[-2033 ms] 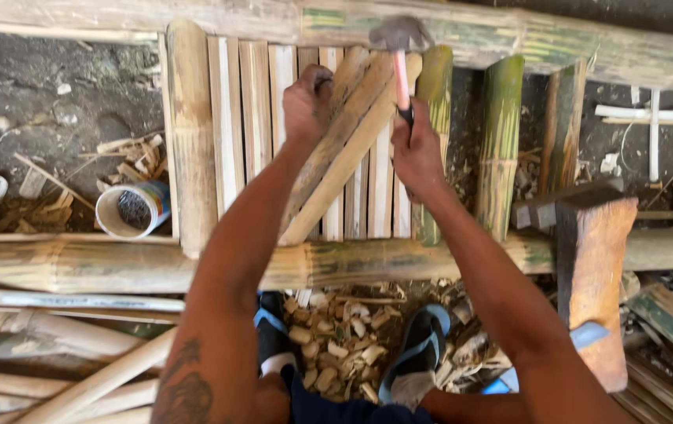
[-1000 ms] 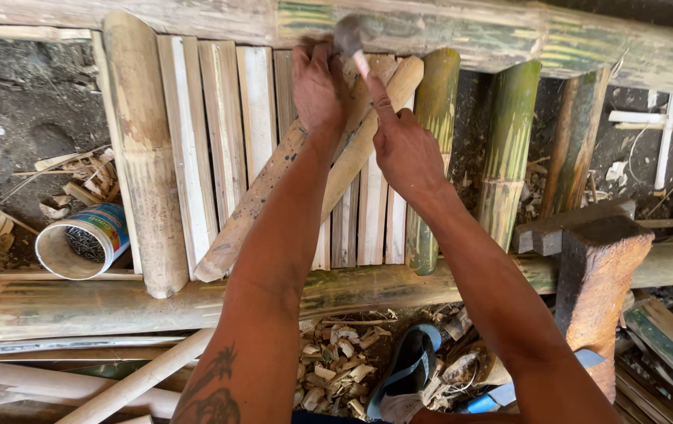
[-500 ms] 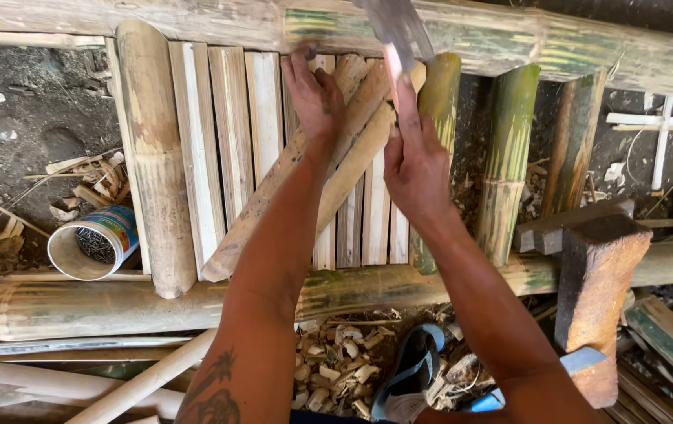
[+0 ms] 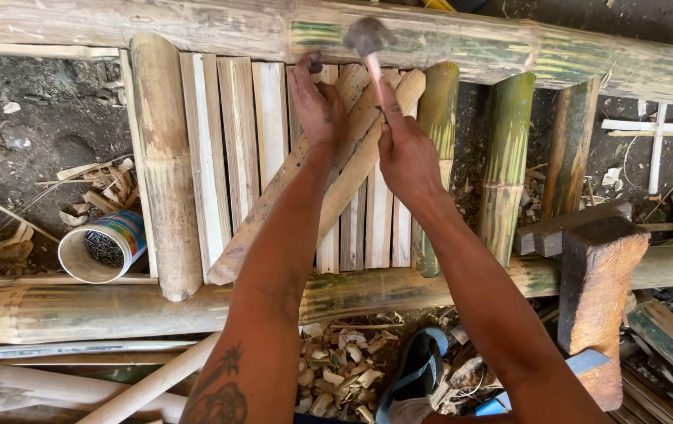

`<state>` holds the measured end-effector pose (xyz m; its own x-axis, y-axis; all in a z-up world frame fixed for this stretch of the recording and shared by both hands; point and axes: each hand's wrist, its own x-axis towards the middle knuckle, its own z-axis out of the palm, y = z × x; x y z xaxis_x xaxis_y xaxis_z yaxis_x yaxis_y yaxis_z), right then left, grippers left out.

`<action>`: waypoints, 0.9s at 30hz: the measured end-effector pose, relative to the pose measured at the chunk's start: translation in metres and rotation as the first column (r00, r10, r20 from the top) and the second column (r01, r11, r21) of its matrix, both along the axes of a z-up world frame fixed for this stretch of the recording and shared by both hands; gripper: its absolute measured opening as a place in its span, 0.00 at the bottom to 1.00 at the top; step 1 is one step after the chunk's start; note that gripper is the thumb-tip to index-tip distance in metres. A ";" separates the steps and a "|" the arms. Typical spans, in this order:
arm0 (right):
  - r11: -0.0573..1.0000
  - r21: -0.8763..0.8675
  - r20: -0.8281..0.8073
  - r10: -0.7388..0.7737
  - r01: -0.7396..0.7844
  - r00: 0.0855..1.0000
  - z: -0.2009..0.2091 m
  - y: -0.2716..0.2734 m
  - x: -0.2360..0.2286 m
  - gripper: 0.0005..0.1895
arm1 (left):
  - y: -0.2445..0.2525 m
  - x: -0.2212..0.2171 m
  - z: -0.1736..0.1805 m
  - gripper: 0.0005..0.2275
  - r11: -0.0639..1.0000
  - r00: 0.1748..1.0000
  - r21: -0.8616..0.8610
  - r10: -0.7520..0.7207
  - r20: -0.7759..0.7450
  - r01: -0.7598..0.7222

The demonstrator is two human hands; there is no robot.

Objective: The person assembles a bamboo structure by cutting bamboo strips to size with a machete, placing them into a frame, and securing them with nails using a hammer. The person repeatedly measures, cuts, and fastens the strips to build the structure.

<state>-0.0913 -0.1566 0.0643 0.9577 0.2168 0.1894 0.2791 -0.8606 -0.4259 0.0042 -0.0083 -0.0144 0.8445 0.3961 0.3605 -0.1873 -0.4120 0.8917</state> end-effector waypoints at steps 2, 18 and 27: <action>0.999 0.026 0.069 -0.027 0.026 0.997 -0.001 -0.001 0.002 0.39 | -0.002 0.002 -0.009 0.22 1.000 1.000 0.001 0.003 -0.030 -0.003; 0.937 0.189 -0.659 -0.102 0.295 0.745 0.053 0.063 -0.131 0.36 | 0.213 -0.282 0.053 0.26 0.673 0.741 0.496 -0.117 -0.661 0.549; 0.955 0.297 -0.503 0.176 -0.022 0.846 0.015 0.133 -0.252 0.33 | 0.207 -0.311 0.023 0.23 0.738 0.846 0.611 0.103 -0.524 0.288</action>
